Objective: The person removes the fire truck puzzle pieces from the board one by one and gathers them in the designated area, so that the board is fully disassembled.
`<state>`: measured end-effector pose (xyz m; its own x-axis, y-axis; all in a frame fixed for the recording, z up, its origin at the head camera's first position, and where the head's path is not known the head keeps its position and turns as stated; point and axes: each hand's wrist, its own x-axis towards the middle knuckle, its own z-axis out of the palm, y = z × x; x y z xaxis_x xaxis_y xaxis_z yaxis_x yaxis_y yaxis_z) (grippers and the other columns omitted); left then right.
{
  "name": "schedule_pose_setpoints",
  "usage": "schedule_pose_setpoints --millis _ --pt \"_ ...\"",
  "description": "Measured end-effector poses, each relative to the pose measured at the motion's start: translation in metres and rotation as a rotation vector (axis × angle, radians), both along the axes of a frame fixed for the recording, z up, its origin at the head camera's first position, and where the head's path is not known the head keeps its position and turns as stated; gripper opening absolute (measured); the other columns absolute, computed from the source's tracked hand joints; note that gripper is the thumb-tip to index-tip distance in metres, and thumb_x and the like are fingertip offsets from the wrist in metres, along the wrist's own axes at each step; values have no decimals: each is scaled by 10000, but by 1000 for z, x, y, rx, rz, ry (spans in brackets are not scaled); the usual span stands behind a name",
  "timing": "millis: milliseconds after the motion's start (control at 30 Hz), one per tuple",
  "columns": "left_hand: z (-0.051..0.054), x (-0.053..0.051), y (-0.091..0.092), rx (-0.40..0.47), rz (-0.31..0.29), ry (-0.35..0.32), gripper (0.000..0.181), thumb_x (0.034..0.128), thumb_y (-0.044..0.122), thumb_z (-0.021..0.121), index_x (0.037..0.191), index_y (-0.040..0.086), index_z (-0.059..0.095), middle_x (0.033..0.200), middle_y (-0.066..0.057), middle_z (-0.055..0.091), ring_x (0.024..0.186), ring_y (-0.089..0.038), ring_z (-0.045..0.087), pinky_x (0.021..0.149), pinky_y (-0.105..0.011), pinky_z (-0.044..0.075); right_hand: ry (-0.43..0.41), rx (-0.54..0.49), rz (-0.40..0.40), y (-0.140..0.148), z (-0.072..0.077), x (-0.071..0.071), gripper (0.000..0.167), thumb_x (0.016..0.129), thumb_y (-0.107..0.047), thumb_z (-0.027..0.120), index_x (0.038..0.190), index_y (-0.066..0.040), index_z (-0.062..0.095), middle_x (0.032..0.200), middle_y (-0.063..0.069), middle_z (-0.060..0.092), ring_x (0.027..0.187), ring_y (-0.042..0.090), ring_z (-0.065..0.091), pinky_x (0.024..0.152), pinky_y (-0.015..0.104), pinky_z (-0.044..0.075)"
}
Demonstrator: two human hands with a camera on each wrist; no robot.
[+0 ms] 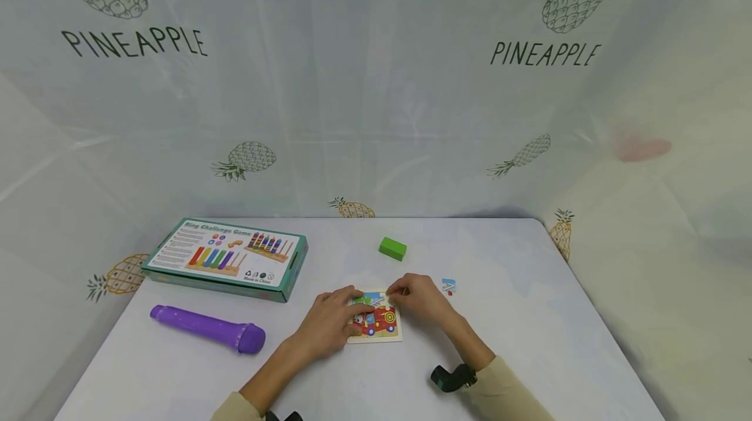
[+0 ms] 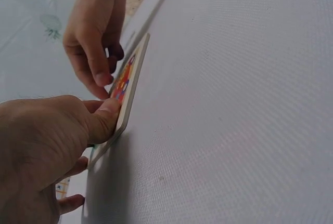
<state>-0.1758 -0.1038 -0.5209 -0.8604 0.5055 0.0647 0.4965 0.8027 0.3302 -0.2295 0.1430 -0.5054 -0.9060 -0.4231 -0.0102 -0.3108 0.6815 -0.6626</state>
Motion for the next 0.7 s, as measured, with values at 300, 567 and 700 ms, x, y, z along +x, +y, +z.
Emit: schedule_pose_setpoints --millis 300,567,700 --pt "0 -1 0 -21 -2 4 413 915 356 724 1323 362 658 1448 -2 530 1426 -280 397 1072 -624 353 -41 25 38 -11 -3 6 206 932 -203 711 1097 -104 785 927 -69 673 783 68 575 662 232 496" --pt "0 -1 0 -27 0 -1 416 918 367 720 1328 362 655 1450 -2 527 1423 -276 399 1079 -620 348 -53 21 37 -16 1 9 192 943 -201 693 1085 -94 766 963 -31 687 827 111 572 726 286 496" --pt "1 0 0 -27 -1 -3 419 916 368 723 1329 359 656 1449 -5 527 1423 -279 399 1080 -621 346 -72 18 28 -17 3 8 188 946 -197 689 1086 -91 758 978 -22 688 845 122 567 748 305 495"
